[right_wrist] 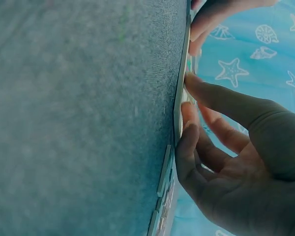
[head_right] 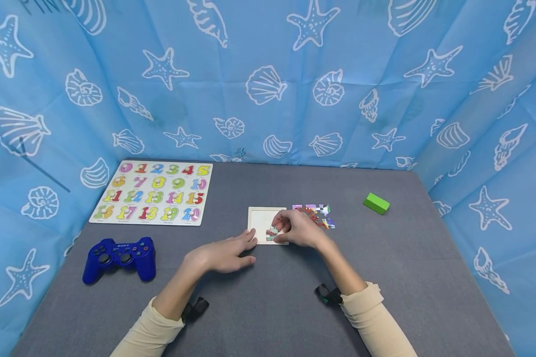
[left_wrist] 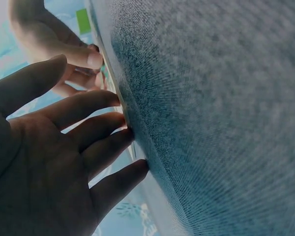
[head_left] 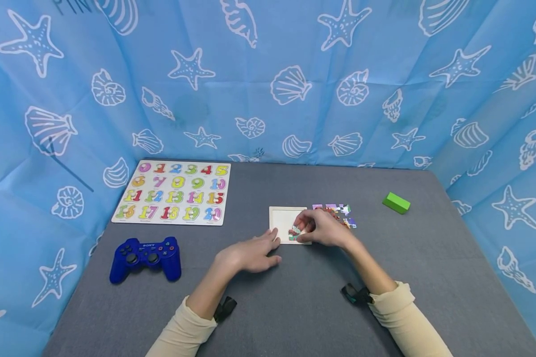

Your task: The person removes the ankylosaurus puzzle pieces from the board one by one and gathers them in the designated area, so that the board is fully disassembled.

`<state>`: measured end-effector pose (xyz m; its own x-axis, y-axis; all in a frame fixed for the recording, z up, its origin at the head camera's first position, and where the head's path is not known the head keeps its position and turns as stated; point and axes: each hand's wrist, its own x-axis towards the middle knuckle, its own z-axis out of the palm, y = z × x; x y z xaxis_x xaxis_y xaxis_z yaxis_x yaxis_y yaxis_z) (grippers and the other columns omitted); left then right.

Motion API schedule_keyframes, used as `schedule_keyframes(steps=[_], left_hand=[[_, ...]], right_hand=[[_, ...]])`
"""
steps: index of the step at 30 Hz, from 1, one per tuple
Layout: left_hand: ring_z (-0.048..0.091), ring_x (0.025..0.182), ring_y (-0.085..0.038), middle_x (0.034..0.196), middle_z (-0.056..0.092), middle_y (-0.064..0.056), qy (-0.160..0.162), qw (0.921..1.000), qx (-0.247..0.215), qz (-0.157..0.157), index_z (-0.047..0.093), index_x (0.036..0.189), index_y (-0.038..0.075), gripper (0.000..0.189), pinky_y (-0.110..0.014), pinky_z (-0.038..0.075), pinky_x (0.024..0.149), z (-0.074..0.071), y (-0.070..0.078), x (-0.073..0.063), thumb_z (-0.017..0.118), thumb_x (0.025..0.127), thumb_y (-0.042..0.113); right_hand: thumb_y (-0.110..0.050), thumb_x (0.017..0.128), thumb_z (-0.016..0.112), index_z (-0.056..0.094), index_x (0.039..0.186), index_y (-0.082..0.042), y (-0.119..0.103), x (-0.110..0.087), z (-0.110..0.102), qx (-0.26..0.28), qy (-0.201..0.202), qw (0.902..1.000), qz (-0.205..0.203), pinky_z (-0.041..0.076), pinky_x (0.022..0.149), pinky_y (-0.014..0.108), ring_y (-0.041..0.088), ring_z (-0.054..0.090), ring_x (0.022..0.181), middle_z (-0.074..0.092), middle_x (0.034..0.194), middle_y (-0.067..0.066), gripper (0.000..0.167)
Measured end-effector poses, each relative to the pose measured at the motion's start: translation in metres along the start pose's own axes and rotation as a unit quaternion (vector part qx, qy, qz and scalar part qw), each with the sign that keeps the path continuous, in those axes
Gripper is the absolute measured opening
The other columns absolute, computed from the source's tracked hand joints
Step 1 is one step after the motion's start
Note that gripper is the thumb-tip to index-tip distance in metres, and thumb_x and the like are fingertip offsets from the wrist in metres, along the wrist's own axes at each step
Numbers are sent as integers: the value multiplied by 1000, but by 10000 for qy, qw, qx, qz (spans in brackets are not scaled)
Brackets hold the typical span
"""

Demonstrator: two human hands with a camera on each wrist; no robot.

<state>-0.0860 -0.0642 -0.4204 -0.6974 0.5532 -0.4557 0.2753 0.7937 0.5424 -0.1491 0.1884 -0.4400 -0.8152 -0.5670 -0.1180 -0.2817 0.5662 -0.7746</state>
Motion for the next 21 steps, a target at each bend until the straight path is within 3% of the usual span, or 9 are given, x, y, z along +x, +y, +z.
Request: schedule_keyframes(steps=[3,10,21], left_hand=[[16,172,-25,185,15,-7,-11,10000,-25,16,38,169,10,65,-55,24,138,0,-1,0,54,113,38],[16,172,-24,185,16,-8,-8,10000,-65,66,39,169,9,64,-53,24,138,0,-1,0,55,113,36],[15,173,-24,185,16,-8,-20,10000,-37,54,39,169,9,64,-53,23,138,0,-1,0,55,113,36]], right_hand=[[5,84,88,73,111,5,2,-1,0,75,58,9999,-141,55,72,21,14,64,83,72,94,18,30],[12,94,71,76,111,1,7,-4,0,271,190,9991,-271,56,69,21,13,67,80,73,93,15,21],[10,95,71,75,110,6,11,-21,-11,758,494,9955,-287,60,70,23,14,70,80,71,95,21,16]])
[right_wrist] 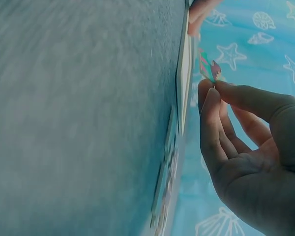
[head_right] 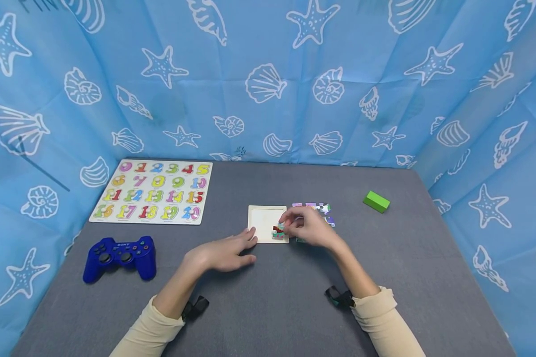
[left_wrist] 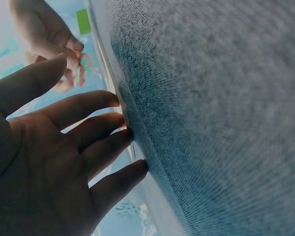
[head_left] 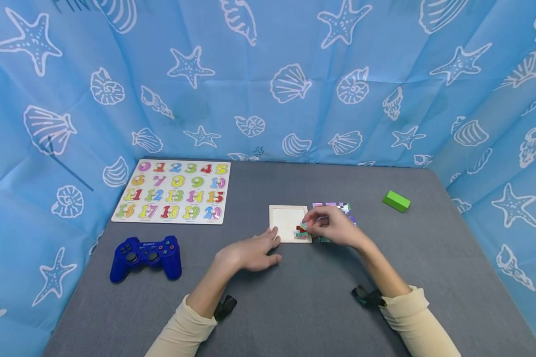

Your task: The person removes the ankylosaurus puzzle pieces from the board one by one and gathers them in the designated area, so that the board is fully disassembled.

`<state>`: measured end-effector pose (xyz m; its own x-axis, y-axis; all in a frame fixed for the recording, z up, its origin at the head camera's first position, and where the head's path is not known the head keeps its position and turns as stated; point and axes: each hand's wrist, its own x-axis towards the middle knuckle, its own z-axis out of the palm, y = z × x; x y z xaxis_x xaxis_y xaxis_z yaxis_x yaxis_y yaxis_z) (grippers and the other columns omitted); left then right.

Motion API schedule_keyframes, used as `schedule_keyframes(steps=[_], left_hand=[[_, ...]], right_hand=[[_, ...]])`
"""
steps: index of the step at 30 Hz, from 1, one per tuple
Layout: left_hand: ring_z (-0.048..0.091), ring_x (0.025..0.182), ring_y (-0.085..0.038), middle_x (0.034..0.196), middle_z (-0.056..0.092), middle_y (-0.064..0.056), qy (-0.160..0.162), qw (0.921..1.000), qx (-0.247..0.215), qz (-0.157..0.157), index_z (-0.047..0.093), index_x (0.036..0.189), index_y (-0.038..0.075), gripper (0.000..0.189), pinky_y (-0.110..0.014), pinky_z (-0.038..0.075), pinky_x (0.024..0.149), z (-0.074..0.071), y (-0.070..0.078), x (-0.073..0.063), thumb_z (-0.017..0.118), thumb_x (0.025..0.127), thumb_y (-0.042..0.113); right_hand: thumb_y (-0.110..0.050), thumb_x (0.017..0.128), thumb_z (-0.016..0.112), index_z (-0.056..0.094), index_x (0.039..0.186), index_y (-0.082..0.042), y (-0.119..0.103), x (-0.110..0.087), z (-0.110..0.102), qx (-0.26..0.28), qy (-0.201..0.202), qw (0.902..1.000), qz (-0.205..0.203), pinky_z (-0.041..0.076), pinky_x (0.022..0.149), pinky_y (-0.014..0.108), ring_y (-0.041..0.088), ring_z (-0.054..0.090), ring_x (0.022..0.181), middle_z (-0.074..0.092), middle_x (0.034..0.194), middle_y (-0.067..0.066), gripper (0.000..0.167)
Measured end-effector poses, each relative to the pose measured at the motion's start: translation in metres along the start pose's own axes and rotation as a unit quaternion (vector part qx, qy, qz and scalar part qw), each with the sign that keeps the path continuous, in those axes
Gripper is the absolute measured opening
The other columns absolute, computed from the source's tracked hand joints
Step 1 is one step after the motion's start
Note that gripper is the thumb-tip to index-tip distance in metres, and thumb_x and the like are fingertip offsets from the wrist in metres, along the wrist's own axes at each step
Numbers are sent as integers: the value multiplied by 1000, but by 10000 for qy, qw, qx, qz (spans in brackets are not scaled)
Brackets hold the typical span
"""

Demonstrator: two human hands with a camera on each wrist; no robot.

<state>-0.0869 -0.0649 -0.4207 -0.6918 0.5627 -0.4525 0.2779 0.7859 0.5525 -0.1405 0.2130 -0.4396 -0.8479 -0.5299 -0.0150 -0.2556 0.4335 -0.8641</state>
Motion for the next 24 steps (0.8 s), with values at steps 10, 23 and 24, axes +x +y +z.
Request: schedule_keyframes(steps=[10,23,24], left_hand=[[15,173,-23,185,16,-8,43,9999,-50,83,39,169,8,64,-52,22,139,0,0,-3,56,113,35],[15,173,-21,185,16,-8,9,9999,-33,108,38,169,8,64,-49,22,139,-1,-1,-4,55,113,35],[14,173,-21,185,16,-8,3,9999,-32,123,38,169,8,64,-49,21,139,-1,-1,-4,55,113,35]], right_hand=[[5,98,71,74,114,5,3,-31,-30,-22,-30,9992,396,61,73,24,10,71,83,72,100,20,16],[2,102,70,72,120,8,23,-69,-75,-206,19,9974,690,66,77,33,8,75,87,73,103,21,20],[2,101,70,71,121,9,25,-71,-78,-210,-2,9968,774,67,77,33,7,75,87,72,103,21,21]])
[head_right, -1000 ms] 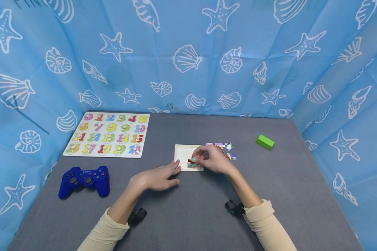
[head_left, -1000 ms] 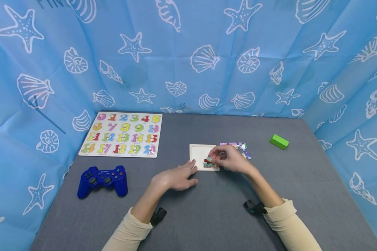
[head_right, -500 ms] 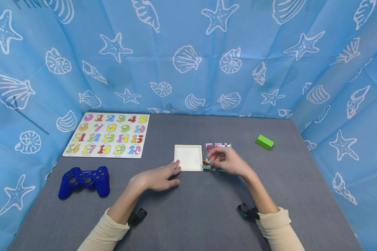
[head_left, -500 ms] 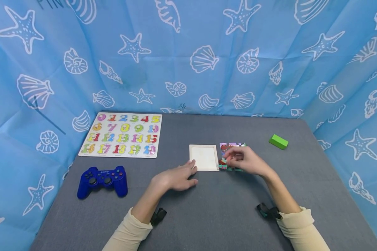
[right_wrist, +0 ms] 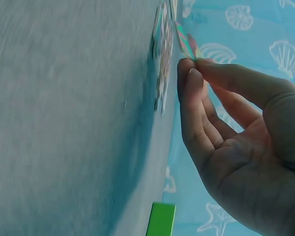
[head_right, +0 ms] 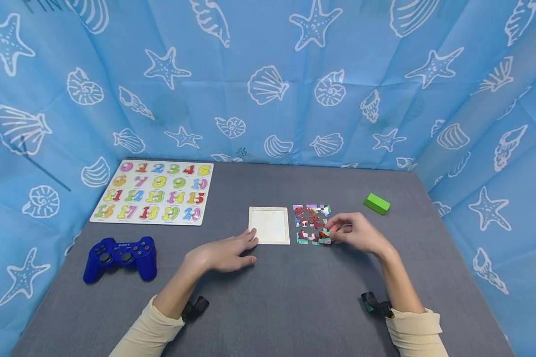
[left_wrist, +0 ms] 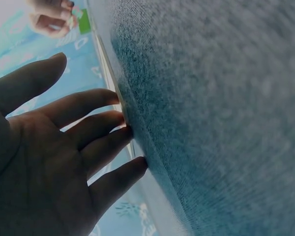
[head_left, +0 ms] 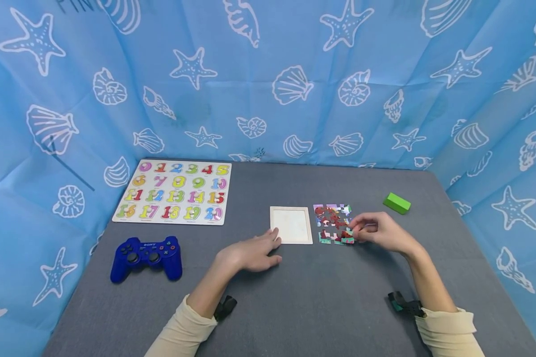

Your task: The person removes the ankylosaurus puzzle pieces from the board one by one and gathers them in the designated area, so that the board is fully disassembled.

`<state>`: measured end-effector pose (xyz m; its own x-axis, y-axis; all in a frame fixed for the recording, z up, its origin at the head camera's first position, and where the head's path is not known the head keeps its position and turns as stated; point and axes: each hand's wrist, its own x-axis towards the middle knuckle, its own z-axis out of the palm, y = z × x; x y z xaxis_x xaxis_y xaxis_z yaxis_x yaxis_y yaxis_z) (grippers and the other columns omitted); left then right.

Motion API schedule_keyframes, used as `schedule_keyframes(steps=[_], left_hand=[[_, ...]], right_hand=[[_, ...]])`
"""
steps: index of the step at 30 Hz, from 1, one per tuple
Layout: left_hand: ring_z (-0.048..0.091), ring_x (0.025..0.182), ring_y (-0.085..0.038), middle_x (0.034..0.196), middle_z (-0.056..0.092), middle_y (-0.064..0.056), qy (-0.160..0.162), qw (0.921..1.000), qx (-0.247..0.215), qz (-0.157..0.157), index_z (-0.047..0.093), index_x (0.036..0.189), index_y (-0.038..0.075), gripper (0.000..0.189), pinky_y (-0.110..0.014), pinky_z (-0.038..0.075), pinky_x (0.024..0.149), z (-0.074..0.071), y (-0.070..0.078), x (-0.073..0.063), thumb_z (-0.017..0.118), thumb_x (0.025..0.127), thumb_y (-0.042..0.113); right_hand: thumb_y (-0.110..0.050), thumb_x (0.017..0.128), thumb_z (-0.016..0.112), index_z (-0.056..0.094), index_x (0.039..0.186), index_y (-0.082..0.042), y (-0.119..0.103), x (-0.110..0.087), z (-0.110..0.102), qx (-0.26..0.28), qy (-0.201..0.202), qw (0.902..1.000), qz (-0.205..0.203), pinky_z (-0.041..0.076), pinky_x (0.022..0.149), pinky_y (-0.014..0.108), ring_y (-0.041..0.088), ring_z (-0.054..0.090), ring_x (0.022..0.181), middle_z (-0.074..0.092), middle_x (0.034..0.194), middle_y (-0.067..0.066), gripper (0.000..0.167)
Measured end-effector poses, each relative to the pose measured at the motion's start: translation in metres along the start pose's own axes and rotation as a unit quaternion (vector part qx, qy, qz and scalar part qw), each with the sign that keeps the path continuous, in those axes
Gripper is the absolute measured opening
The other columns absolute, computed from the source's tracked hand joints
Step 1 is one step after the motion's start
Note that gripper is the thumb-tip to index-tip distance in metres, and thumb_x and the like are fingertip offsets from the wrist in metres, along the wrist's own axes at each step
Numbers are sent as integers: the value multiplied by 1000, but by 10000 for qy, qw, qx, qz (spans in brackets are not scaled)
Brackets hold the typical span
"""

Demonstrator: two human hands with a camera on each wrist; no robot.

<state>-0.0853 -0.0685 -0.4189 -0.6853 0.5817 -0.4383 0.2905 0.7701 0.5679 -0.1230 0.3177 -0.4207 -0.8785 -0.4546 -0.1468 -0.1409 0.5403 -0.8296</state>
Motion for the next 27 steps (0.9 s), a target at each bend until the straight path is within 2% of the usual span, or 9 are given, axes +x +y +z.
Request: schedule_keyframes(steps=[6,16,22,27], left_hand=[[14,173,-19,185,15,-6,-13,10000,39,37,37,169,9,64,-47,21,140,0,-2,2,54,114,35],[13,173,-21,185,14,-6,-16,9996,106,259,34,171,9,67,-47,22,140,-1,-7,0,55,114,36],[15,173,-26,184,19,-11,6,9995,190,242,33,171,10,68,-50,25,138,-3,-8,-15,55,114,37],[22,171,-27,183,23,-9,93,9998,180,65,34,171,14,66,-59,28,135,-14,-9,-39,55,114,39]], right_hand=[[3,103,66,68,124,15,9,-4,-11,10,-189,9988,460,67,79,32,4,72,87,72,103,20,25],[3,102,65,67,126,17,12,-4,-12,-1,-236,9971,726,67,78,31,5,72,86,73,105,19,27],[-2,104,67,70,125,14,10,-5,-11,-239,-84,9955,917,67,77,31,9,74,85,75,107,22,27],[-6,106,67,71,126,12,7,-10,-16,-372,96,9961,792,66,77,31,11,76,85,76,113,26,27]])
